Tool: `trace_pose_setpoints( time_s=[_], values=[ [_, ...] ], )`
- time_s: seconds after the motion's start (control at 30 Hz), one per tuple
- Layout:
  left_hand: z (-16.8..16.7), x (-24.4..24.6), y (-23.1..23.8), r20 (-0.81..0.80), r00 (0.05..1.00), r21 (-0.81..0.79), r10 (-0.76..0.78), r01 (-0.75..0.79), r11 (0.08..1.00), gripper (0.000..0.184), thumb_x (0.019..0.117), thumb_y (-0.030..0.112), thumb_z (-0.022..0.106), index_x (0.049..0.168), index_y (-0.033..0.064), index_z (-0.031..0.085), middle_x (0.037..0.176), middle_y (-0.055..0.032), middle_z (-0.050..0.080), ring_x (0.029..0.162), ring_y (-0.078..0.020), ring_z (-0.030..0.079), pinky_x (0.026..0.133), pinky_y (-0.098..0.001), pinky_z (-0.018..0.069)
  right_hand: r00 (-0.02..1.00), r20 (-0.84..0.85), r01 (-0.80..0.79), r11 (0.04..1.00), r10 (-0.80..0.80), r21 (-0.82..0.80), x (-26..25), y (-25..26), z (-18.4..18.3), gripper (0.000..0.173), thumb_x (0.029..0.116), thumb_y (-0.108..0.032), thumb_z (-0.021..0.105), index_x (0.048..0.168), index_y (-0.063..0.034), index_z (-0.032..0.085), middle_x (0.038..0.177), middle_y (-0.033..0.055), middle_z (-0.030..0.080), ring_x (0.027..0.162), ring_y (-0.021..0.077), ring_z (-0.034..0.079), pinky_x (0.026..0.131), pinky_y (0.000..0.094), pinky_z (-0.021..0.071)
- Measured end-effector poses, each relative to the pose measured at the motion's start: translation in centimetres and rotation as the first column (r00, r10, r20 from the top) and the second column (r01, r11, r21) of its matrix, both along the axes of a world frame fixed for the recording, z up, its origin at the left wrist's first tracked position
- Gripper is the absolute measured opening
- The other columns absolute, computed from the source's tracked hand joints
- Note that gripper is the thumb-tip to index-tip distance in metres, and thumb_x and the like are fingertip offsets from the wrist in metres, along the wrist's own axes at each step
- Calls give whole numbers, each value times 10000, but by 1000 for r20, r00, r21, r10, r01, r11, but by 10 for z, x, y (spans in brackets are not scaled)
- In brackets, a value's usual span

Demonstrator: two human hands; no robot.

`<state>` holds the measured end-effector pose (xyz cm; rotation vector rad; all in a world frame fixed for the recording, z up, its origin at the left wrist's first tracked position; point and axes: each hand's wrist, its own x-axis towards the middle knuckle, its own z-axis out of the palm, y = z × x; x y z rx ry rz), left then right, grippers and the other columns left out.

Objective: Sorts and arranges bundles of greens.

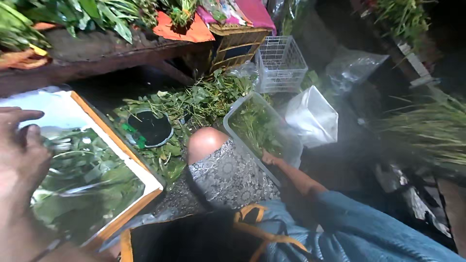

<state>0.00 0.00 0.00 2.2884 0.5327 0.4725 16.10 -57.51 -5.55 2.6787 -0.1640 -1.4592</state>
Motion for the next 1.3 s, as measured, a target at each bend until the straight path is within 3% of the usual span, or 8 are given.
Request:
trace_pose_setpoints(
  time_s=[0.07, 0.23, 0.3, 0.47, 0.63, 0.83, 1.13, 1.3],
  values=[
    [24, 0, -9, -58, 998, 86, -18, 23, 996, 329, 1059, 7, 386, 1327, -126, 523, 1421, -382, 468, 1338, -533, 465, 1105, -641, 369, 968, -187, -183, 981, 167, -70, 6, 11, 4, 458, 1058, -140, 512, 1408, 152, 469, 1478, 325, 483, 1404, 437, 460, 1157, 569, 352],
    [12, 6, -5, -80, 996, 195, -41, 56, 979, 290, 1036, 52, 448, 1246, -54, 617, 1304, -358, 568, 1230, -589, 529, 1003, -763, 390, 852, -390, -417, 903, 350, -100, 22, 18, 28, 279, 1056, -140, 471, 1235, 36, 594, 1227, 170, 615, 1139, 242, 591, 996, 424, 450],
    [10, 7, -5, -99, 994, 183, -40, 57, 981, 258, 1015, -1, 497, 1225, -54, 637, 1263, -374, 583, 1179, -619, 546, 952, -801, 402, 873, -410, -366, 909, 262, -199, 28, 25, 58, 368, 1022, -162, 561, 1322, 49, 588, 1331, 220, 602, 1227, 311, 583, 1043, 502, 444],
    [2, 8, 10, -128, 992, 119, 24, -9, 993, 275, 1010, 0, 500, 1249, -53, 624, 1226, -417, 577, 1131, -648, 552, 921, -818, 389, 964, -180, -246, 916, 197, -316, 51, 30, 161, 436, 992, -205, 653, 1375, -4, 596, 1361, 259, 598, 1240, 412, 587, 1032, 620, 442],
    [13, 4, 8, -131, 991, -61, 23, -32, 998, 306, 1025, -23, 458, 1300, -101, 566, 1289, -464, 505, 1169, -642, 524, 972, -775, 375, 965, -26, -260, 938, 261, -231, 72, 36, 267, 297, 1059, -147, 546, 1330, -28, 573, 975, 169, 618, 732, 220, 546, 683, 420, 485],
    [30, 6, 2, -49, 998, -43, -46, 44, 998, 300, 1000, 7, 525, 1286, -50, 597, 1281, -417, 543, 1177, -598, 546, 959, -775, 388, 948, 247, -131, 956, 199, -263, 74, 31, 374, 263, 996, -8, 604, 1256, 31, 600, 1095, 206, 634, 953, 282, 617, 873, 474, 512],
    [31, 0, 6, -53, 999, -9, 11, -12, 1000, 387, 887, -134, 459, 1225, -42, 624, 1211, -410, 566, 1105, -587, 561, 911, -752, 406, 852, 522, 40, 992, 27, -117, 57, 28, 408, 302, 1056, -39, 504, 1352, -33, 561, 1017, 160, 620, 765, 192, 580, 668, 361, 517],
    [14, 11, 12, -71, 996, -43, 58, -61, 997, 420, 873, -127, 506, 1251, 5, 635, 1191, -430, 564, 1064, -637, 551, 867, -811, 382, 852, 518, -26, 994, 78, -107, 96, 0, 389, 332, 1063, -59, 505, 1391, -37, 553, 1096, 190, 625, 828, 229, 578, 735, 422, 514]
  ],
)
